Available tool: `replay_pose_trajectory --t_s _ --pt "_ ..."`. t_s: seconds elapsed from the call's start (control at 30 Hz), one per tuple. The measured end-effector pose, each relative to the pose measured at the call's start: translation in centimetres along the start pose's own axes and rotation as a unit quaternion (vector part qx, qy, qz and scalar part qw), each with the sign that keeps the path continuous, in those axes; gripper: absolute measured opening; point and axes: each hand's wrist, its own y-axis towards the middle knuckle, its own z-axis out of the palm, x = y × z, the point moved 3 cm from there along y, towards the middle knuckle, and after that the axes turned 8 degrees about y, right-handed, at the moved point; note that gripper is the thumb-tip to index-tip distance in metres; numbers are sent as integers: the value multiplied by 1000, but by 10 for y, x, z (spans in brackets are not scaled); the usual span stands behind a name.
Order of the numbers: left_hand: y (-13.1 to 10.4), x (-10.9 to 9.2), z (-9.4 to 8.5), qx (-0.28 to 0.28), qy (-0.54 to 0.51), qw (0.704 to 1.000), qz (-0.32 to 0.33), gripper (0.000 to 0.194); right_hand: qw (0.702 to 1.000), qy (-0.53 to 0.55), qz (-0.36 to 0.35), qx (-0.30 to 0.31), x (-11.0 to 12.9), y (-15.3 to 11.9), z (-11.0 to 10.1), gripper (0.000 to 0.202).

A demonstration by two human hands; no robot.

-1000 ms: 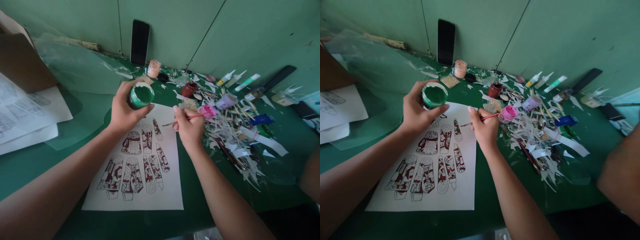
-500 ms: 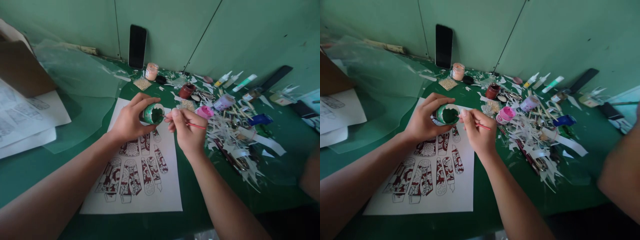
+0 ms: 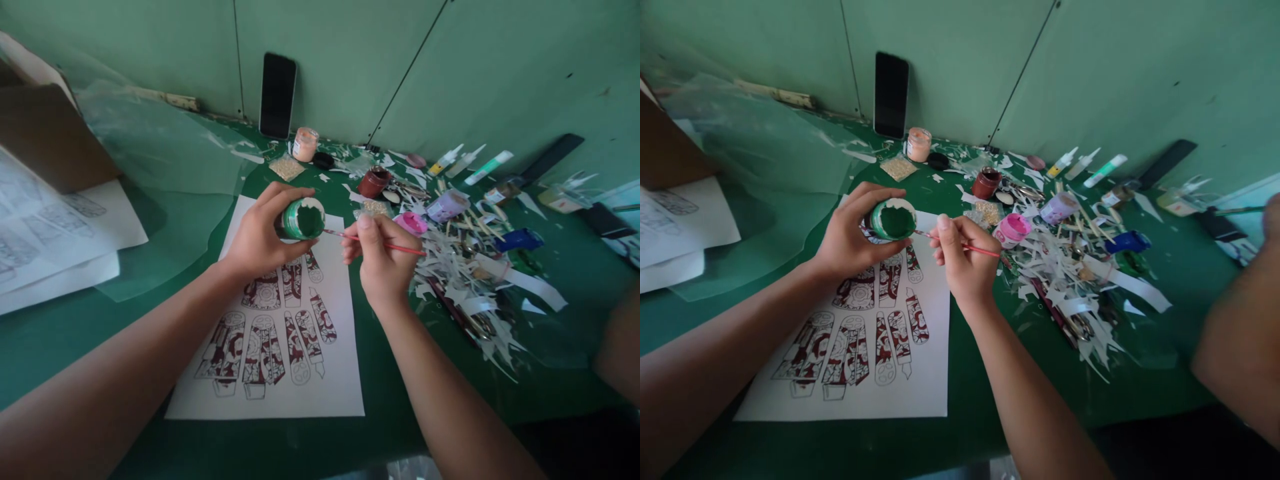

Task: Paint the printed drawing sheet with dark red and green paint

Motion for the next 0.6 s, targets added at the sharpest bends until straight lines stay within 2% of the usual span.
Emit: replay_pose_trajectory --t_s 0.1,0.17,0.27,0.47,0.6 --pt "1 4 -1 -24 1 999 -29 57 999 18 5 -51 -3 2 -4 39" --pt "2 7 -2 -36 -4 998 -50 56 998 25 15 -59 -8 3 -5 42" --pt "2 12 -3 -56 -7 996 -68 56 997 35 58 -31 -19 3 -2 47" --pt "0 18 -3 -79 -22 994 -74 56 988 -8 136 68 -32 -5 8 48" --pt "0 16 -4 -81 -30 994 -72 57 985 -49 149 71 -31 -8 9 49"
